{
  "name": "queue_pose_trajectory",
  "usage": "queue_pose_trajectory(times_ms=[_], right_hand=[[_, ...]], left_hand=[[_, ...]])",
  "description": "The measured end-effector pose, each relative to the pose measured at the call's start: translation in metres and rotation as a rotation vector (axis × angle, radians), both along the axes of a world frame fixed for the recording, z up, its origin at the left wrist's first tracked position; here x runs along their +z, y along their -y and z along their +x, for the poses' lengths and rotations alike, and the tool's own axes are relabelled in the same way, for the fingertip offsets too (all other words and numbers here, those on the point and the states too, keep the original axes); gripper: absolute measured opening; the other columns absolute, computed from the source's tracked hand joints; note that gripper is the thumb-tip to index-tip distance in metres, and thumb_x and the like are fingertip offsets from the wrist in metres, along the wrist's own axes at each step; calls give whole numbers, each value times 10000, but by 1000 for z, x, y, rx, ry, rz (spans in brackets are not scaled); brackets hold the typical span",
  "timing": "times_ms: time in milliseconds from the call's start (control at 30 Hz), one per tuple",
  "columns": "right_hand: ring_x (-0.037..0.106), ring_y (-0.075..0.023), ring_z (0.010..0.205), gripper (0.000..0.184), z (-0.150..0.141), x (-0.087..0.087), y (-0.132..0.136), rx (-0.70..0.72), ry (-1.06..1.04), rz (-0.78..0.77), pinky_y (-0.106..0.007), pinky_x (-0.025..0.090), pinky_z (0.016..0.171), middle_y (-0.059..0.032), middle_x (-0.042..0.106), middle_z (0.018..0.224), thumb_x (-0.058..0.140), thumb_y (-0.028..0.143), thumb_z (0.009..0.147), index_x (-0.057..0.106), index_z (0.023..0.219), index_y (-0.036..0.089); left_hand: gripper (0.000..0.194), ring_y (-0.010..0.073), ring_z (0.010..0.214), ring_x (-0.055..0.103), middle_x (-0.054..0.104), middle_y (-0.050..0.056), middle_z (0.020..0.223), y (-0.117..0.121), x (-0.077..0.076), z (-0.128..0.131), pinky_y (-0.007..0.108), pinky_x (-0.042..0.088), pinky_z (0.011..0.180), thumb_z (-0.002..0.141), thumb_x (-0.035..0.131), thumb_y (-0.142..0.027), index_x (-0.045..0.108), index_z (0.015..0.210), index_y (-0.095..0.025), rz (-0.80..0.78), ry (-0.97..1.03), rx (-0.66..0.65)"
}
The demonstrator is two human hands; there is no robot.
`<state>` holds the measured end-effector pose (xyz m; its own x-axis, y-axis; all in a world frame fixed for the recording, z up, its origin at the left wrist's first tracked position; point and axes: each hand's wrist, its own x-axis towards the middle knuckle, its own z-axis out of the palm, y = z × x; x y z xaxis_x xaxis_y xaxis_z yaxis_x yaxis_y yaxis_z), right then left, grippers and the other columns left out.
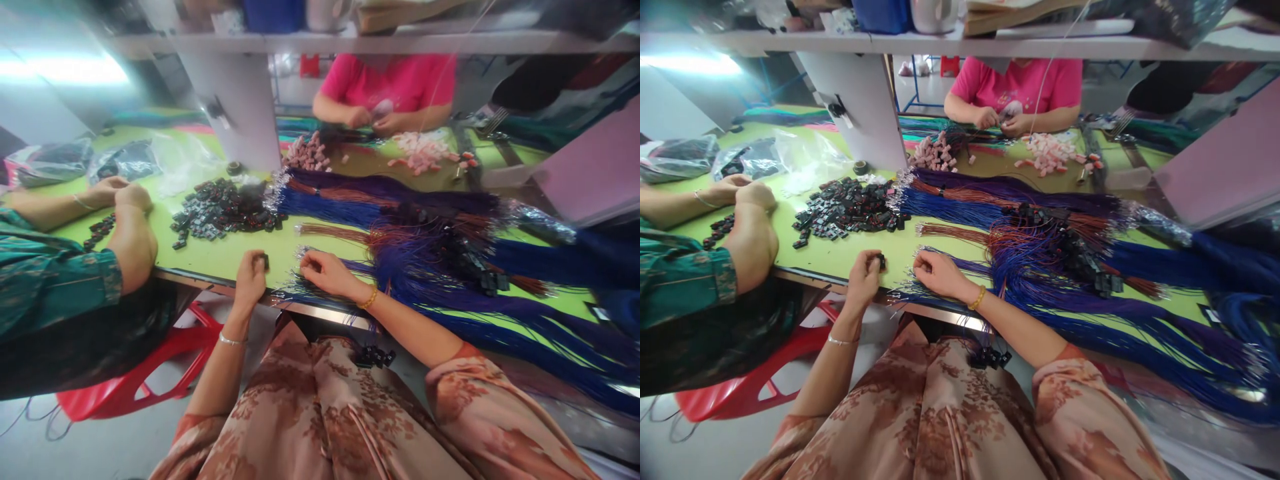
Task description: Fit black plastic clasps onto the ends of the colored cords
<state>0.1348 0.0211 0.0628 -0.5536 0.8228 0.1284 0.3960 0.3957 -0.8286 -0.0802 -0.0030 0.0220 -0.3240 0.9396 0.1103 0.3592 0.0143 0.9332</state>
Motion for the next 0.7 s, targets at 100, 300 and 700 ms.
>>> queue_pose_trajectory(times_ms=[100,300,700], right_hand=[[438,-86,559,84,1,-1,2,-24,4,-7,-205,321,557,40,542,612,531,207,790,589,752,159],[421,-91,546,125,5,-5,4,-65,68,36,-217,293,546,39,526,590,521,226,780,572,684,166],[394,-97,529,153,5,1,7,-61,105,48,-227,260,535,32,513,567,517,246,761,541,626,178]], left_hand=[[262,147,805,626,595,36,925,10,2,23,268,491,696,774,642,-342,562,976,-197,-54,511,-89],[304,117,785,616,655,57,921,17,9,48,208,480,657,713,741,-285,601,960,-175,-164,890,-239],[311,90,733,614,667,47,901,17,9,53,184,511,667,705,760,-252,657,986,-167,-222,956,-311]])
